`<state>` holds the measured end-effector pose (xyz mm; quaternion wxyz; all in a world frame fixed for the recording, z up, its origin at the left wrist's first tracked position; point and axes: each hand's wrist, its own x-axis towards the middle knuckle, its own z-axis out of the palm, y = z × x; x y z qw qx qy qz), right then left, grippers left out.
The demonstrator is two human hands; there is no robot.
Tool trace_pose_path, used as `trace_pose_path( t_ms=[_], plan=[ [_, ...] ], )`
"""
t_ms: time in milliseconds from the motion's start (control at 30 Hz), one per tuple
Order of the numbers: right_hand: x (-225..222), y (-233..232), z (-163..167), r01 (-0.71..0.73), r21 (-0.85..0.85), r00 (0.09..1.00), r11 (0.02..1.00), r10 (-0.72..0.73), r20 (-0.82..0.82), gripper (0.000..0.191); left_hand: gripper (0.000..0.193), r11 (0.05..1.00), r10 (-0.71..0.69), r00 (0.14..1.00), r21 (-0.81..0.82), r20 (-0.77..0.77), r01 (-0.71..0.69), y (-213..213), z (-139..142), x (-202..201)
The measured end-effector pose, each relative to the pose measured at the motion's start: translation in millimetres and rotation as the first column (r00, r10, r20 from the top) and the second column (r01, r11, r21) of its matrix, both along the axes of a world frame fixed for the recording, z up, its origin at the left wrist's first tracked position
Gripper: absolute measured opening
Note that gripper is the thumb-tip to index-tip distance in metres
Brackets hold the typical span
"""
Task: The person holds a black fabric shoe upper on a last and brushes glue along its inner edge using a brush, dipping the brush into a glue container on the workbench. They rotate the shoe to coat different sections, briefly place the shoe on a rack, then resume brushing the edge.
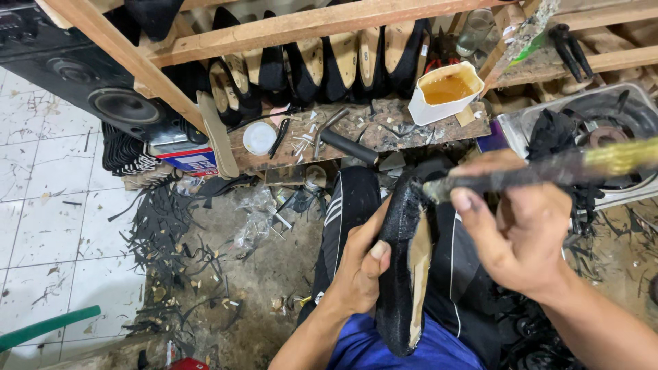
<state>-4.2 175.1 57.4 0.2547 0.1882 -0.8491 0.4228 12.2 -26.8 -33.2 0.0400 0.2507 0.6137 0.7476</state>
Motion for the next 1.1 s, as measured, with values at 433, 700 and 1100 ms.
trace_pose_path(
  t_ms=[433, 700, 1100],
  plan=[
    [14.7, 1.5, 1.5, -0.331, 0.039, 0.943, 0.943, 0.33, 0.044, 0.016, 0.093, 0.915, -0.277, 0.896, 0.38, 0.347, 0.136, -2.7, -85.1, -25.3],
    [29.2, 26.3, -20.9, -0.207, -0.757, 0.976, 0.62, 0.181, -0.119, 0.016, 0.095, 0.629, -0.572, 0.759, 0.76, 0.312, 0.162, -7.6, -109.8, -29.7],
    [-120.3, 82.0, -115.3, 0.105, -0.607, 0.993, 0.788, -0.056, 0.1, 0.014, 0.096, 0.478, -0.529, 0.645, 0.822, 0.551, -0.31, -5.8, -59.1, -39.8]
  ],
)
